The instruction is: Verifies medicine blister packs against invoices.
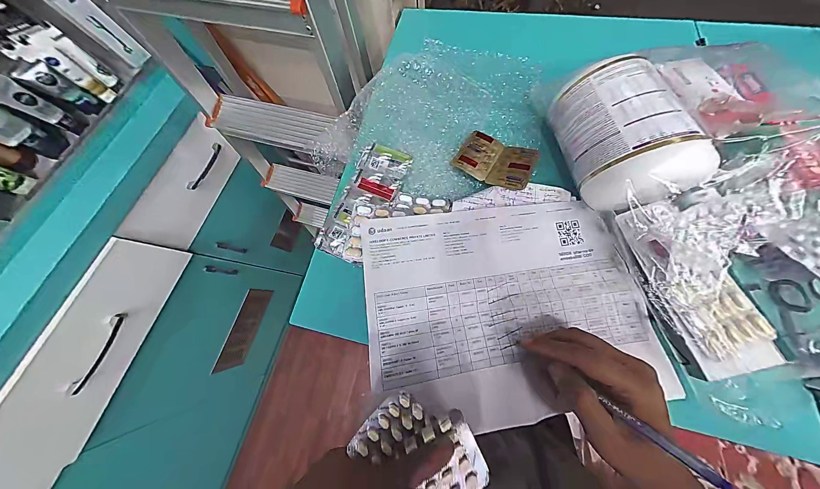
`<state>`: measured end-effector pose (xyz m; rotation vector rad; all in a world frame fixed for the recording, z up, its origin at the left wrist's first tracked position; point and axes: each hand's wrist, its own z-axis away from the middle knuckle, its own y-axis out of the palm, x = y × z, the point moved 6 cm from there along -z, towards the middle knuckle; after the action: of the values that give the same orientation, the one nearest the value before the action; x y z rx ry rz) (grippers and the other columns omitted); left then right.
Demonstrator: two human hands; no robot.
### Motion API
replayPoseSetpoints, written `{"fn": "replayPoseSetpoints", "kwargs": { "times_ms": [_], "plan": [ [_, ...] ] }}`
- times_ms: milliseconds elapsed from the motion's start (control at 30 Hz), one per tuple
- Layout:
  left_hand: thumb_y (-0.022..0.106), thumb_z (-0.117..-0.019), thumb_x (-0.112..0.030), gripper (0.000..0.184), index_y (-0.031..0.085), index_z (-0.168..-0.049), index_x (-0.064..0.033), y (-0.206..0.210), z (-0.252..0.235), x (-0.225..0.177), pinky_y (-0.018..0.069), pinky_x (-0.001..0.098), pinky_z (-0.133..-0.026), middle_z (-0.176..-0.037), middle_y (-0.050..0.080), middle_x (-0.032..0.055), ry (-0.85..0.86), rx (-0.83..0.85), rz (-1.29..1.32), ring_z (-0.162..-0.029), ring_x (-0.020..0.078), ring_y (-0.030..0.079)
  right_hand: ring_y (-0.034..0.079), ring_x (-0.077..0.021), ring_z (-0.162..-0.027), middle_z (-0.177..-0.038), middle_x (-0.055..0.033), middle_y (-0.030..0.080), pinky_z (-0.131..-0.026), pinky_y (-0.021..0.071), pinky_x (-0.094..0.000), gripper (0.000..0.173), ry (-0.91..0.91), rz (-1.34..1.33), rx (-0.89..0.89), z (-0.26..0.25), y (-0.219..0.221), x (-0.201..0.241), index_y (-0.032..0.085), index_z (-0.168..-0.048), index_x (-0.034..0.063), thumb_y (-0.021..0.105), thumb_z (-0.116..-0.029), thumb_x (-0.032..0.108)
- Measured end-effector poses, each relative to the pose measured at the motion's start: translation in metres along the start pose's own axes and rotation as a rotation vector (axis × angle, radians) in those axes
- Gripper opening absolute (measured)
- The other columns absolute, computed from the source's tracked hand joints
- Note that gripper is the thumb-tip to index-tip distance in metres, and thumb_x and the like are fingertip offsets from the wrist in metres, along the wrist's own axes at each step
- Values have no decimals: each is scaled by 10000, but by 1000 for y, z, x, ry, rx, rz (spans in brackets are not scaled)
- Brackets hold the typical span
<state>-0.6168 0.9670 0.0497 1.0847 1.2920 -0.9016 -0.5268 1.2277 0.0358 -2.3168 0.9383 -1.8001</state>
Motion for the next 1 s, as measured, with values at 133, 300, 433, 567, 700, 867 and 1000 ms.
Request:
{"fn": "replayPoseSetpoints", "kwargs": {
  "times_ms": [133, 300, 433, 567, 700, 867, 1000],
  "plan": [
    [533, -1069, -321, 521, 492, -1488, -15, -4, 8, 12, 535, 205, -856, -1060, 710, 141, -38, 22, -19, -910, 22, 651, 638, 49, -849, -954, 26, 696, -712, 529, -80, 147, -16, 27, 4, 2, 5, -1, 731, -1028, 115, 661, -911, 169],
    [551, -1065, -264, 515, 472, -1497, 5, 3, 14, 22, 552, 252, -898, -1109, 702, 179, -51, -15, -71, -962, 80, 676, 613, 59, -776, -932, 23, 680, -652, 518, -72, 154, -13, 72, -11, 3, 8, -3, 727, -1014, 108, 701, -867, 146],
    [565, -1056, -243, 562, 405, -1562, -59, 10, 25, 56, 523, 369, -1035, -1352, 639, 169, -63, 28, -99, -1226, 172, 634, 624, 58, -812, -891, 32, 693, -693, 514, -70, 105, -19, 108, -18, 1, 8, -1, 731, -955, 106, 694, -871, 157],
    [559, -1060, -264, 566, 402, -1564, -61, 12, 24, 58, 496, 380, -1083, -1404, 609, 169, -55, 22, -122, -1281, 179, 605, 633, 34, -854, -894, -2, 693, -735, 516, -80, 111, -54, 178, -1, 2, 12, 1, 731, -947, 76, 680, -879, 147],
    [522, -1073, -266, 535, 444, -1509, 33, 7, 11, 24, 482, 280, -1040, -1303, 638, 251, -87, -3, -163, -1166, 120, 639, 615, 41, -818, -871, -28, 686, -716, 488, -61, 117, -58, 243, -30, 1, 12, 4, 729, -920, 57, 675, -861, 142],
    [538, -1066, -272, 549, 431, -1530, 2, 9, 15, 35, 506, 303, -1008, -1281, 652, 225, -70, 10, -146, -1129, 129, 650, 621, 41, -828, -877, -23, 692, -724, 492, -63, 111, -62, 239, -17, 0, 12, 2, 730, -920, 62, 678, -860, 140],
    [529, -1068, -319, 552, 451, -1525, -20, 16, 18, 40, 494, 326, -1058, -1376, 624, 185, 24, 27, -153, -1257, 141, 612, 629, 46, -864, -920, 14, 694, -757, 508, -76, 116, -71, 175, -93, 0, 5, 2, 717, -980, 91, 654, -925, 172]
  ]
}}
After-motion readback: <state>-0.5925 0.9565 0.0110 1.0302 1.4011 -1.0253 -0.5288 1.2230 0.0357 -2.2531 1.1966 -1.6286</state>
